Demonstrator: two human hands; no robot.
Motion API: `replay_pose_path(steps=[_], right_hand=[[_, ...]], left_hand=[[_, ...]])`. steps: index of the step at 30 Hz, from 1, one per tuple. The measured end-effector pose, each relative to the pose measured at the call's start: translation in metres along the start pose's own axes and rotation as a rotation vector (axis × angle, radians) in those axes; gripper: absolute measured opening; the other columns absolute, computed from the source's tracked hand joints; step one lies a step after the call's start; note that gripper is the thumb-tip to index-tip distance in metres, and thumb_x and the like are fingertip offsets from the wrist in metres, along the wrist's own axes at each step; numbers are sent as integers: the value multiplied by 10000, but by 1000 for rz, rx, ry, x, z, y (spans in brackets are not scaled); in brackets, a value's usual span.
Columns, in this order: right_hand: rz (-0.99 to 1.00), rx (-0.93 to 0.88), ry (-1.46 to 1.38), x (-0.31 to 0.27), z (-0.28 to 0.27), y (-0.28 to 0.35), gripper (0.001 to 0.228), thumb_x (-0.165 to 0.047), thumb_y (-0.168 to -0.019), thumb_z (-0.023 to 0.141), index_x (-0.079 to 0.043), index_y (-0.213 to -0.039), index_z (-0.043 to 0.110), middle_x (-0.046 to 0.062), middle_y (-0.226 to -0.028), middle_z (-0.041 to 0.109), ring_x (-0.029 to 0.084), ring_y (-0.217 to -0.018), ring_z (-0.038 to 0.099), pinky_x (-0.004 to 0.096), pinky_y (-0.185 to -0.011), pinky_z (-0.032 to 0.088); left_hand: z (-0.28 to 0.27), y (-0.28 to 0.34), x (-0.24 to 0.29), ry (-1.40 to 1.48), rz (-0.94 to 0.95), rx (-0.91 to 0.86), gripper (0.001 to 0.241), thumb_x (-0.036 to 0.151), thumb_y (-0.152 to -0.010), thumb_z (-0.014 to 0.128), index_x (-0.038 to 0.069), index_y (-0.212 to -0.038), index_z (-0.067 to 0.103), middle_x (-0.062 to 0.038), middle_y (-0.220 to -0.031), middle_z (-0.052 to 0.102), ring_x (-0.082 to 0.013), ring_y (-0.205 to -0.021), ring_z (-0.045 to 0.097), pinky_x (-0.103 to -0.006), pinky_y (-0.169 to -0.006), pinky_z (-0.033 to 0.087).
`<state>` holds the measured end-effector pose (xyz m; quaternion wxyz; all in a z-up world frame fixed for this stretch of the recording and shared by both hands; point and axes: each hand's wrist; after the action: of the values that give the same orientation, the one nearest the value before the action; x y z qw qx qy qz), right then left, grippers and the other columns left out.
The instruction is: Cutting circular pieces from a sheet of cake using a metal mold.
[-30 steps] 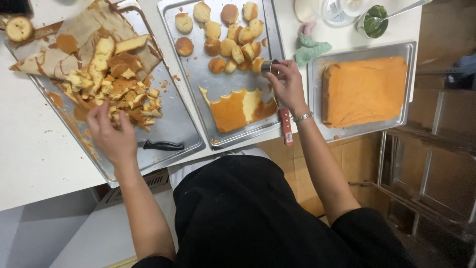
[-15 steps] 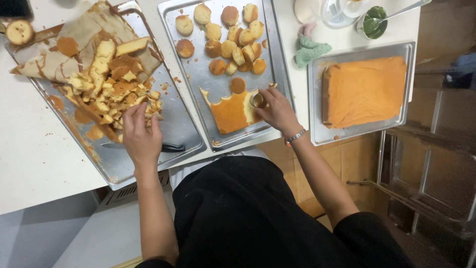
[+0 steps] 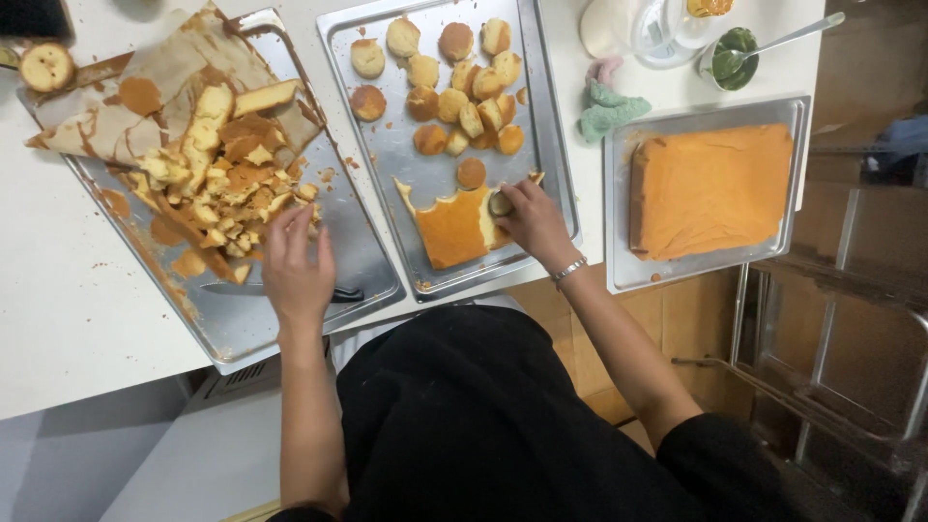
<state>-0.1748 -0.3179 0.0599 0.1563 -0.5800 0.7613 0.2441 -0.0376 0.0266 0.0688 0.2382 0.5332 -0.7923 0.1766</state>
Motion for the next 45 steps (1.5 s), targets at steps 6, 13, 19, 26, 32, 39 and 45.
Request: replay_pose_path(steps=[6,13,19,26,32,39,45], right_hand=[[213,50,54,-6,16,-8,558,-238,-775,888,-3,-1230,666,149,-1029,644,338,-917,668,423,-811,560],[78,132,78,7,-8,-4,513,-137,-777,846,-1,-1239,672,164,-1125,657,360,-996,666,425,-863,562],[162,86,-488,19,-29,31,527,-90,-831,813,-8,-1299,586,132,-1173,667,247,-1050,678,363,-919,573],[326,193,-1332,49,-31,84,309,-27,-992,666,-38,-1279,553,109,-1225,652,184,-1105,664,327,-972,560],[428,413,-1520,64,-41,101,217,-58,-1022,609,-44,-1231,554,118,-1227,664,208,-1131,681,349,-1008,574],[473,392,-1462,82,-32,87,180,-86,-1031,630,-38,-1196,578,125,-1192,680,212,-1089,704,327,-955,581],[285,235,-819,73,-27,-7,165,-90,-984,712,2,-1106,651,88,-1120,672,173,-1002,702,275,-865,586]], left_hand=[[43,-10,25,70,137,-97,286,137,-1009,672,49,-1281,671,-113,-1259,669,-254,-1112,673,-371,-892,596],[63,-6,85,217,302,-169,270,130,-975,679,56,-1234,691,-106,-1200,688,-251,-1073,692,-367,-930,597],[108,-11,119,733,-83,-454,268,125,-962,656,55,-1218,687,-101,-1178,709,-239,-949,728,-362,-870,597],[178,-48,177,341,382,-507,392,-25,-776,612,55,-1151,693,-127,-1202,649,-329,-1157,621,-418,-963,535],[222,-59,189,128,625,-512,144,8,-872,635,40,-1009,666,-152,-1162,611,-348,-1133,605,-461,-895,547],[199,-66,184,68,632,-621,209,-39,-828,599,47,-1012,647,-110,-1215,624,-278,-1182,625,-407,-918,579],[120,-37,112,432,245,-157,226,128,-988,592,-24,-1110,706,-172,-1163,671,-325,-1107,643,-418,-964,525]])
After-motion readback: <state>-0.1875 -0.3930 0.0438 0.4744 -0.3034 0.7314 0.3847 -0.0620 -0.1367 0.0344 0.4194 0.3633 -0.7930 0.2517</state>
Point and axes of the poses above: each hand's wrist, its own y-axis away from the middle knuckle, its own z-axis out of the palm, x = y × z
